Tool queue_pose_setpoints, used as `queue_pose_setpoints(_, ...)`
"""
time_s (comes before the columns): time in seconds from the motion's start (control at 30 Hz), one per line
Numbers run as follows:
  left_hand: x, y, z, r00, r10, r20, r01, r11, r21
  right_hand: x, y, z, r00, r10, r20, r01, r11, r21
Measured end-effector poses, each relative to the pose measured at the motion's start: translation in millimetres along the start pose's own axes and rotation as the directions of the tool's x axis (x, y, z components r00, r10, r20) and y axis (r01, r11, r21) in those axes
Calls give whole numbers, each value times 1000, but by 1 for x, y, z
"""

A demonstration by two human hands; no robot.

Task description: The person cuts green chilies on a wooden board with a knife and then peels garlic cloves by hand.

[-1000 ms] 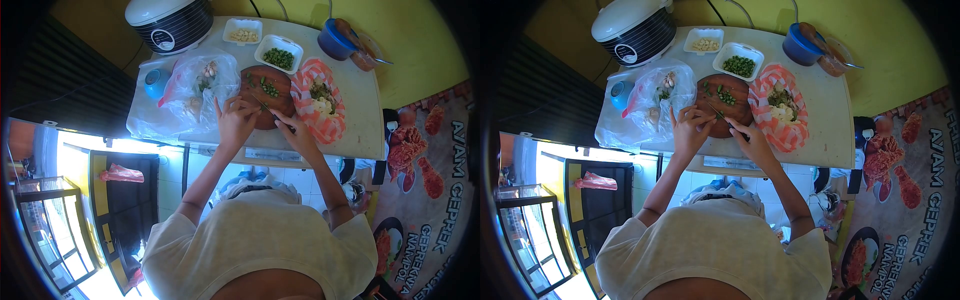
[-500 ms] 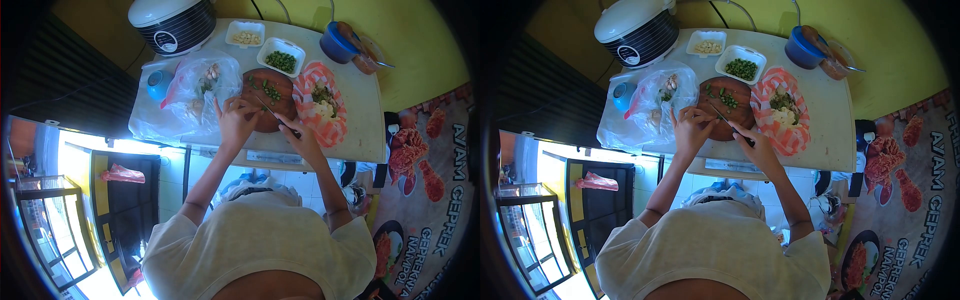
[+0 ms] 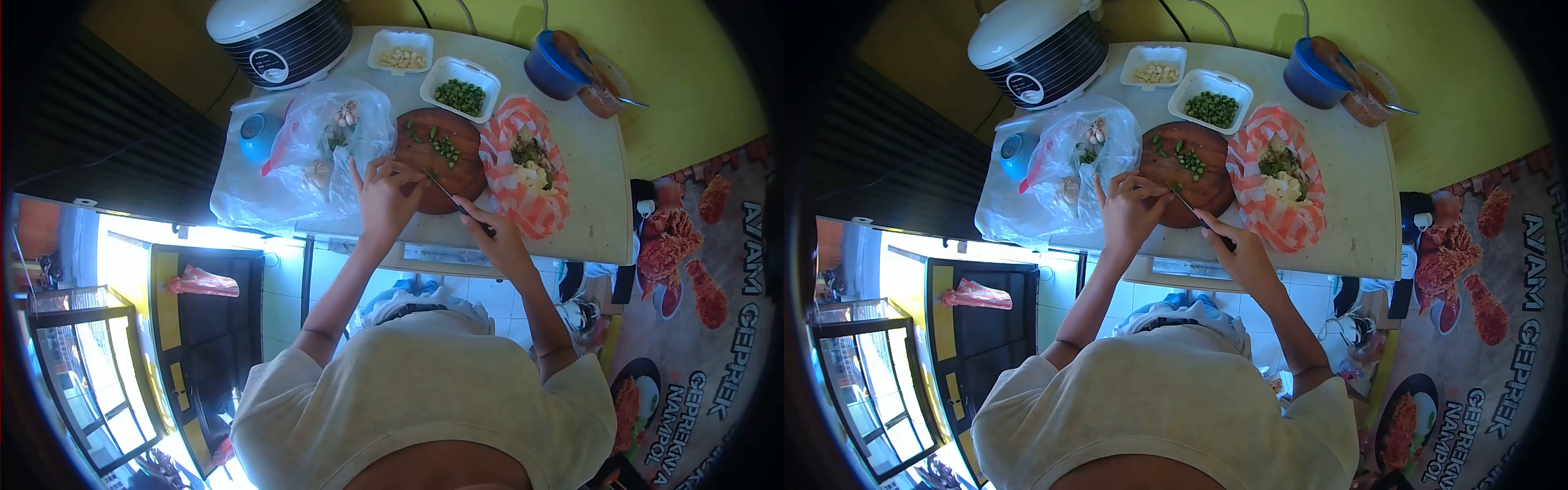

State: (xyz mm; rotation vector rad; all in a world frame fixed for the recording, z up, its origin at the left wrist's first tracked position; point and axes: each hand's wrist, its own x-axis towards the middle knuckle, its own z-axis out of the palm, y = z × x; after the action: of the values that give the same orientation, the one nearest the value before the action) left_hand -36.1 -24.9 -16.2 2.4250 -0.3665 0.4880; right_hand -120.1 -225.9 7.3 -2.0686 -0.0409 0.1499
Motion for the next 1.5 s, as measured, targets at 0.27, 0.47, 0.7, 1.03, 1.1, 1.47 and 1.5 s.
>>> queue_pose_setpoints(0.27,2,-3,2,1000,28,7,-28,999,-46,6,-14,0,999,36,22,-36,999,-33)
queue_pose_setpoints(0.47,3,-4,1,1000,24,15,-23,998,-52,17,-9,3,999,7,31,-6,998,-56)
queue_pose_setpoints(0.7,3,-1,-1,1000,-5,9,5,999,-36,14,-15,4,998,-59,2,59,995,-78)
queue_pose_setpoints(1.03,6,-5,-1,999,11,47,-10,999,-33,26,-2,4,997,-67,32,67,998,-3)
queue_pose_setpoints(1.1,5,-5,-1,999,-1,35,2,1000,-12,33,8,9,991,-136,4,136,991,-1)
queue_pose_setpoints(1.47,5,-5,0,998,-34,58,35,999,-16,18,1,2,999,12,44,-10,998,-54)
queue_pose_setpoints(1.5,5,-5,1,998,-28,51,29,999,-16,21,3,4,999,-21,37,22,999,-31)
